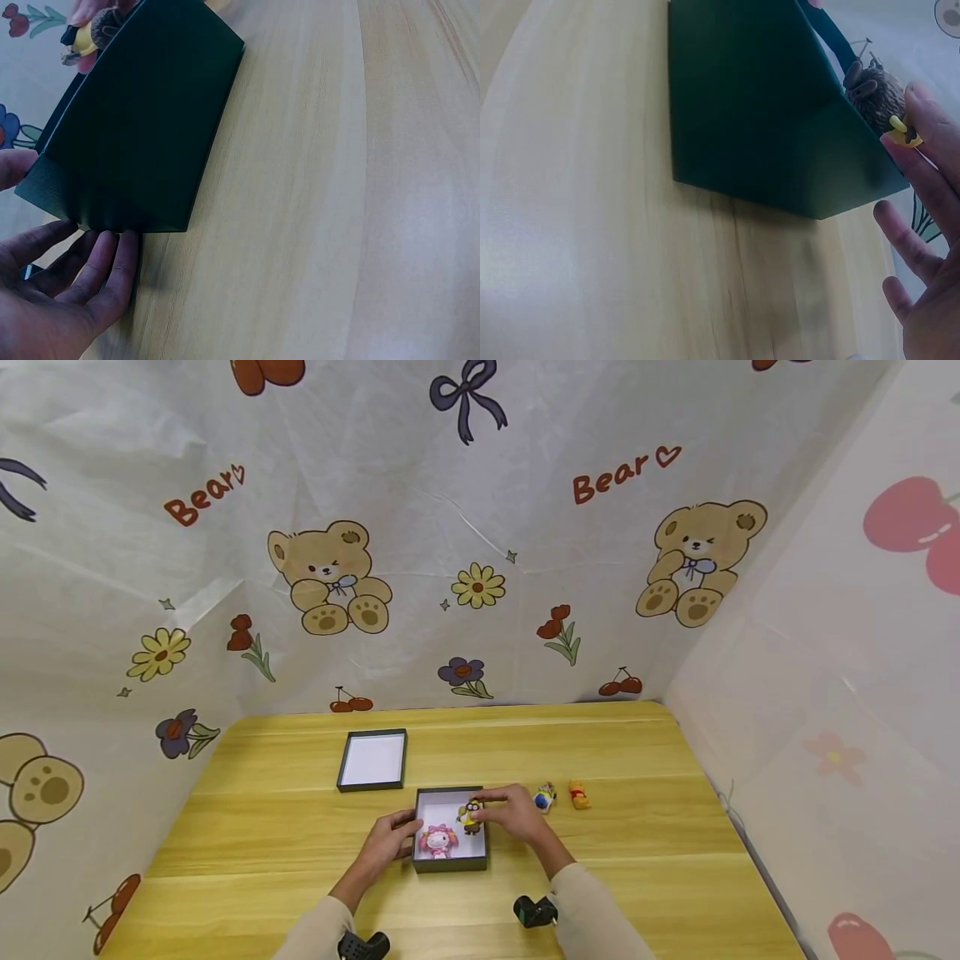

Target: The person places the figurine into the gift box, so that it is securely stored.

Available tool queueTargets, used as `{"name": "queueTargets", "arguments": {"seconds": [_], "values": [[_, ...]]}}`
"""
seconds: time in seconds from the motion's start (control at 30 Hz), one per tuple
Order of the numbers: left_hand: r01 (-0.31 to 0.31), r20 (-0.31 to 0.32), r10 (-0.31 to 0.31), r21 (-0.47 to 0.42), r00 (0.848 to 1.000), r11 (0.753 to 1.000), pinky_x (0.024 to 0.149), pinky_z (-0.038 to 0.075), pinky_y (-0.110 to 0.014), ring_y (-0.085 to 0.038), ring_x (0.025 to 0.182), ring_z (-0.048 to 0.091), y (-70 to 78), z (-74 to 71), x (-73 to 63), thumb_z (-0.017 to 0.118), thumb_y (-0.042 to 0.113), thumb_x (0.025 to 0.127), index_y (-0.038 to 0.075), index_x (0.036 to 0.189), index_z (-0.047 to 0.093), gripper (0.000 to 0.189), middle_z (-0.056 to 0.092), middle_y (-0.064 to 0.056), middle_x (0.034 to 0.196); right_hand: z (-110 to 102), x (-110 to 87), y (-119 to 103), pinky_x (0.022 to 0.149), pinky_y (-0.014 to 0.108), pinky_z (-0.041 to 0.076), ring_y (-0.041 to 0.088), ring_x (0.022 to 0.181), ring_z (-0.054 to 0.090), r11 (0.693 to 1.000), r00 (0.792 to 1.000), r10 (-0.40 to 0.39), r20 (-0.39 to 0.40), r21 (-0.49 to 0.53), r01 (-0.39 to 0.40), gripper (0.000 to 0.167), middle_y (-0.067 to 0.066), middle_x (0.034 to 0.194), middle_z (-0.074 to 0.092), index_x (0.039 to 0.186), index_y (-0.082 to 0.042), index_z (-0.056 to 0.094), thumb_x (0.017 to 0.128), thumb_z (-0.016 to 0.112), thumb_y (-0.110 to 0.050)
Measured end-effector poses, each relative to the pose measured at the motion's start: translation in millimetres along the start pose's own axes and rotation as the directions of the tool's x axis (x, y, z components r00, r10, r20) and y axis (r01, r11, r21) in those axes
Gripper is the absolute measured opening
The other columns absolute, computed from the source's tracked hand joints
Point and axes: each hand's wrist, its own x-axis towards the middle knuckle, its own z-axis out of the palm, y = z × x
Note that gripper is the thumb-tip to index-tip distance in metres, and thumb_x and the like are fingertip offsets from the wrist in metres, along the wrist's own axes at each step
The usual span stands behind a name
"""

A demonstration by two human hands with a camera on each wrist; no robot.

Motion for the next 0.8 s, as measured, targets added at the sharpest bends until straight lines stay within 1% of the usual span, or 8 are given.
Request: {"name": "queueTargets", "arguments": {"seconds": [0.23, 0.4, 0.5, 0.57, 0.67, 0.73, 0.8], "values": [[0.007, 0.002, -0.007, -0.006, 1.000, 1.000, 0.083, 0.057, -0.039, -0.032, 0.110, 0.058, 2.6, -0.2, -0.9, 0.062, 0.022, 0.094, -0.015, 0.134, 0.045, 0.057, 0.055, -0.029, 0.125, 4, 1.6, -3, 0.097, 0.058, 0.043, 0.034, 0.113, 0.058, 0.998, 0.999, -0.030, 0.015, -0.046, 0.030, 0.035, 0.009, 0.114, 0.069, 0.112, -0.008, 0.073, 0.084, 0.075, -0.028], [0.009, 0.003, -0.009, -0.010, 1.000, 1.000, 0.083, 0.057, -0.039, -0.032, 0.110, 0.059, 3.1, -0.1, -0.8, 0.061, 0.021, 0.094, -0.016, 0.133, 0.045, 0.056, 0.055, -0.029, 0.125, 6, 2.9, -4, 0.095, 0.056, 0.044, 0.031, 0.108, 0.060, 0.990, 0.997, -0.070, 0.011, -0.120, 0.071, 0.033, 0.005, 0.111, 0.070, 0.110, -0.009, 0.074, 0.082, 0.077, -0.027], [0.008, 0.004, -0.008, -0.015, 1.000, 1.000, 0.083, 0.057, -0.039, -0.033, 0.111, 0.058, 3.2, 0.2, -0.7, 0.061, 0.020, 0.095, -0.016, 0.133, 0.044, 0.056, 0.055, -0.030, 0.125, 8, 3.0, -5, 0.090, 0.053, 0.046, 0.029, 0.101, 0.061, 0.977, 0.994, -0.106, 0.002, -0.183, 0.105, 0.031, 0.004, 0.105, 0.072, 0.107, -0.010, 0.076, 0.080, 0.078, -0.027], [0.007, 0.005, -0.007, -0.017, 1.000, 1.000, 0.083, 0.057, -0.039, -0.034, 0.111, 0.058, 2.9, 0.3, -0.7, 0.060, 0.020, 0.095, -0.017, 0.133, 0.044, 0.055, 0.054, -0.030, 0.126, 9, 3.0, -6, 0.087, 0.049, 0.044, 0.027, 0.094, 0.060, 0.962, 0.992, -0.128, -0.002, -0.245, 0.124, 0.031, 0.004, 0.099, 0.072, 0.105, -0.011, 0.076, 0.079, 0.079, -0.028], [0.005, 0.006, -0.005, -0.019, 1.000, 1.000, 0.083, 0.057, -0.039, -0.034, 0.113, 0.057, 2.3, 0.4, -0.5, 0.060, 0.019, 0.095, -0.017, 0.133, 0.044, 0.055, 0.054, -0.031, 0.127, 11, 2.8, -9, 0.084, 0.047, 0.036, 0.023, 0.087, 0.058, 0.940, 0.989, -0.148, 0.000, -0.312, 0.141, 0.031, 0.000, 0.092, 0.072, 0.103, -0.013, 0.077, 0.078, 0.080, -0.029], [0.006, 0.005, -0.006, -0.018, 1.000, 1.000, 0.083, 0.057, -0.039, -0.034, 0.113, 0.057, 2.0, 0.5, -0.4, 0.060, 0.019, 0.095, -0.016, 0.133, 0.044, 0.055, 0.054, -0.031, 0.126, 12, 3.1, -9, 0.082, 0.045, 0.031, 0.020, 0.085, 0.056, 0.928, 0.987, -0.159, 0.012, -0.338, 0.154, 0.031, -0.003, 0.092, 0.073, 0.104, -0.013, 0.077, 0.077, 0.080, -0.029], [0.008, 0.003, -0.008, -0.015, 1.000, 1.000, 0.083, 0.057, -0.039, -0.034, 0.113, 0.057, 1.4, 0.5, -0.3, 0.061, 0.020, 0.095, -0.016, 0.133, 0.044, 0.055, 0.054, -0.030, 0.126, 14, 3.5, -10, 0.081, 0.045, 0.028, 0.018, 0.085, 0.055, 0.926, 0.986, -0.164, 0.023, -0.341, 0.162, 0.030, -0.005, 0.093, 0.073, 0.104, -0.013, 0.077, 0.077, 0.081, -0.027]]}}
